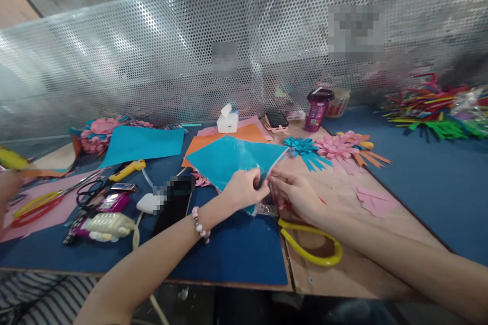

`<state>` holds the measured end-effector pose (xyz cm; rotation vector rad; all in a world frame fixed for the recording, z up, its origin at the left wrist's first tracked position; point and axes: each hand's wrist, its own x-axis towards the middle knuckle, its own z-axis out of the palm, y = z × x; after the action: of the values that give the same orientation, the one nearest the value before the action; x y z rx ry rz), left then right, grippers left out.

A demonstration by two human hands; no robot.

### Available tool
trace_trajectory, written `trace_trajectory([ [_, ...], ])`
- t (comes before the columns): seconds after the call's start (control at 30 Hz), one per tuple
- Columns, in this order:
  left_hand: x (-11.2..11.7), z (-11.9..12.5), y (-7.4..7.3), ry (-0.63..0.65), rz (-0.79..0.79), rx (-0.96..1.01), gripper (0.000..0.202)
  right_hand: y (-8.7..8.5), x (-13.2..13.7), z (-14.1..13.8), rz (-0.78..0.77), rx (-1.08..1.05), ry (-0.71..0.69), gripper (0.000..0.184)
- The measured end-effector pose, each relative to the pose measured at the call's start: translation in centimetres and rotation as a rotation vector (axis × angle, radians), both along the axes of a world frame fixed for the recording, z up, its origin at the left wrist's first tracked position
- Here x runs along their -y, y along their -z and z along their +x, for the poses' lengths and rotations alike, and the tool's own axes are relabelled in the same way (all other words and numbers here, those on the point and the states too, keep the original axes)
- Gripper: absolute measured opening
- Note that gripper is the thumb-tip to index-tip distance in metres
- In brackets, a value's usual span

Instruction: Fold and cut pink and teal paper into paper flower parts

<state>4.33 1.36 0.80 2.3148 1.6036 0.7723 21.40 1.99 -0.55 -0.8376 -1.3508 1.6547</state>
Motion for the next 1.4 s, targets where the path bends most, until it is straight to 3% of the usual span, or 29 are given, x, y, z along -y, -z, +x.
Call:
trace_trajectory([
  [0.97, 0.2, 0.03, -0.36, 0.045, -0.01, 0.109, 0.03, 0.5, -0.18, 0.07, -0.025, -0.048, 0.014, 0.054],
  [1.4, -0.12, -0.25, 0.32, 0.048, 0.013, 0.102, 0.028, 0.75, -0.32, 0.11, -0.034, -0.069, 0.006, 0.054],
])
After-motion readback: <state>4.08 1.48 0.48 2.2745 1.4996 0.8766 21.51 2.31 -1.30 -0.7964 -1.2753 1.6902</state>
